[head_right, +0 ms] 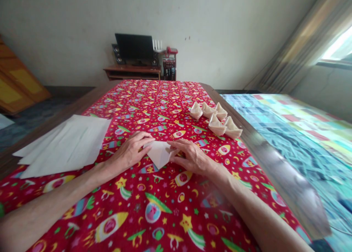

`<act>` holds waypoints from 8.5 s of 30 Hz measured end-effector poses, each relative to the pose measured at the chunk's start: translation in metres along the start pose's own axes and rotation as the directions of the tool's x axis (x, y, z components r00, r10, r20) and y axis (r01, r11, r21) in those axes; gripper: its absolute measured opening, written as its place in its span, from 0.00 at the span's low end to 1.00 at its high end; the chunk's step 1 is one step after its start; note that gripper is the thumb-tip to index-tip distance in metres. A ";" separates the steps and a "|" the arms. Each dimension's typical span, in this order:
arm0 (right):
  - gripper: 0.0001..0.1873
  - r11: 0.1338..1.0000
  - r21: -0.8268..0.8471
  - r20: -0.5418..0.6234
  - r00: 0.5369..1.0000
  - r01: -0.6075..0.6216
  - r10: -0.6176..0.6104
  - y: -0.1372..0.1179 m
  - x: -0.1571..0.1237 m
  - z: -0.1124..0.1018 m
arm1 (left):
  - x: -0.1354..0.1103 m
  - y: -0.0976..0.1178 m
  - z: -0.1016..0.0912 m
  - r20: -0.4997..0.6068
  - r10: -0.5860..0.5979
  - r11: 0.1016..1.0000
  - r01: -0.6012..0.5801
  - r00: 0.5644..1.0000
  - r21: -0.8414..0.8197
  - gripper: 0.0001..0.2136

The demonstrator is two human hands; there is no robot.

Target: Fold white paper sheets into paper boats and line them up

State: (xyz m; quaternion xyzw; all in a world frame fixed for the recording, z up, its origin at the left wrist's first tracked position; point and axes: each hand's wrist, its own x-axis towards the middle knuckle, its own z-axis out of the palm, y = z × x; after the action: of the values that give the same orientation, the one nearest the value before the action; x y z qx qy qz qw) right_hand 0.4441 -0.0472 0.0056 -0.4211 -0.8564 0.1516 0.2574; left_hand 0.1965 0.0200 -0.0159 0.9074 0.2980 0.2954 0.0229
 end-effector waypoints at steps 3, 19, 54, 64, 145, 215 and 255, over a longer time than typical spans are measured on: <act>0.06 0.998 0.022 -0.018 0.998 -0.058 0.058 0.001 0.006 0.005 | 0.000 0.003 -0.002 0.009 0.012 1.000 -0.012 1.000 0.015 0.09; 0.05 0.980 -0.056 -0.205 0.963 -0.189 0.174 -0.006 0.014 0.023 | -0.014 0.046 -0.021 0.129 0.202 0.973 -0.214 0.971 0.088 0.19; 0.08 0.945 -0.197 -0.304 0.932 -0.261 0.195 0.012 0.014 0.025 | -0.020 0.052 -0.025 0.334 0.177 0.984 -0.170 0.926 -0.051 0.24; 0.08 0.971 -0.159 -0.319 0.940 -0.177 0.119 0.004 0.012 0.025 | -0.020 0.051 -0.023 0.314 0.190 0.980 -0.160 0.930 -0.116 0.25; 0.23 0.883 -0.462 0.003 0.996 0.081 -0.089 -0.006 -0.046 0.013 | -0.047 0.026 -0.036 0.332 0.074 0.968 -0.148 0.940 0.204 0.23; 0.17 0.916 -0.218 -0.181 0.937 -0.335 0.300 -0.008 -0.001 0.014 | -0.020 0.007 -0.013 0.083 -0.223 0.970 0.229 0.971 -0.076 0.10; 0.22 0.834 -0.546 -0.060 0.989 0.082 -0.136 -0.040 -0.005 0.024 | -0.017 0.058 -0.011 0.335 0.034 0.997 -0.057 0.941 0.057 0.20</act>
State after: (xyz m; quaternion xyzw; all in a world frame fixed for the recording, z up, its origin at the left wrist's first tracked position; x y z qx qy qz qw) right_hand 0.4066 -0.0762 0.0033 -0.4341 -0.8734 -0.1321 0.1768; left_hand 0.2097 -0.0384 -0.0034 0.9512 0.2785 0.1277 0.0362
